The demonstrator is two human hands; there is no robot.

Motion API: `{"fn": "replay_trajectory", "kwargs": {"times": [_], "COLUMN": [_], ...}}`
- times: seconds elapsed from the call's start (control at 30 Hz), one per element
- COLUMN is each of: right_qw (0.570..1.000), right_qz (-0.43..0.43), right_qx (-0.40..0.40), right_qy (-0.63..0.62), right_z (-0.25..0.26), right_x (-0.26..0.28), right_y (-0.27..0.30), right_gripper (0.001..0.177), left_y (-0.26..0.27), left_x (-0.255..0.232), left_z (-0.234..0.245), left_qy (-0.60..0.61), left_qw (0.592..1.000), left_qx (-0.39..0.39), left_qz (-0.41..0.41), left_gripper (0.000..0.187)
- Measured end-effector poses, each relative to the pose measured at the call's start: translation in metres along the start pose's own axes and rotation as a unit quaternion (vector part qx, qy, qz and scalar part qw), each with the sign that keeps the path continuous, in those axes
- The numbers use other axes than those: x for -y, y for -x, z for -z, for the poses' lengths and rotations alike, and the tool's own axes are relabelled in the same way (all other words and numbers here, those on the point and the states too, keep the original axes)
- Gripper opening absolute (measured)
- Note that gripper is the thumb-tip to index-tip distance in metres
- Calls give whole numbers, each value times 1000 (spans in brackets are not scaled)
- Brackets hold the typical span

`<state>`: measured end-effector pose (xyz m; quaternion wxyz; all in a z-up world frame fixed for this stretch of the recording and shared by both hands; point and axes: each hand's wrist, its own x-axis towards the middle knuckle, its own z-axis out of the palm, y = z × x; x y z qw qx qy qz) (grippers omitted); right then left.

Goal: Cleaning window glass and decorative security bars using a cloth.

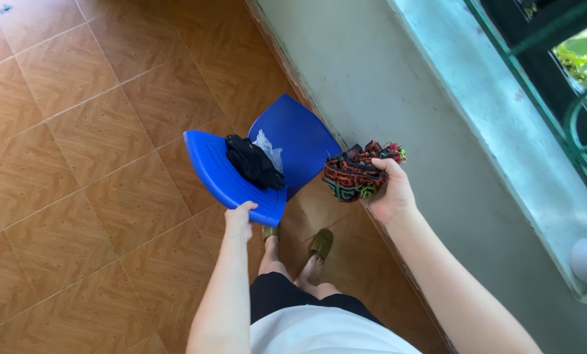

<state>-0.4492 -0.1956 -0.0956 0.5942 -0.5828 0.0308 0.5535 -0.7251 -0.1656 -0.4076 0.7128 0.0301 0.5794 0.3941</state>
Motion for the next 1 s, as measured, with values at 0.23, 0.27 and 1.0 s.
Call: {"fn": "replay_trajectory", "kwargs": {"times": [0.23, 0.27, 1.0], "right_qw": [999, 998, 922], "right_qz": [13, 13, 349], "right_qx": [-18, -23, 82], "right_qy": [-47, -52, -148], "right_z": [100, 113, 211], "right_x": [8, 7, 185], "right_y": [23, 33, 171], "right_gripper": [27, 27, 33], "left_y": [26, 39, 229], "left_x": [42, 56, -33], "left_z": [-15, -5, -253], "left_qy": [-156, -163, -277], "left_qw": [985, 984, 727], "left_qx": [71, 73, 16], "left_qz": [24, 26, -628], "left_gripper": [34, 34, 66]}}
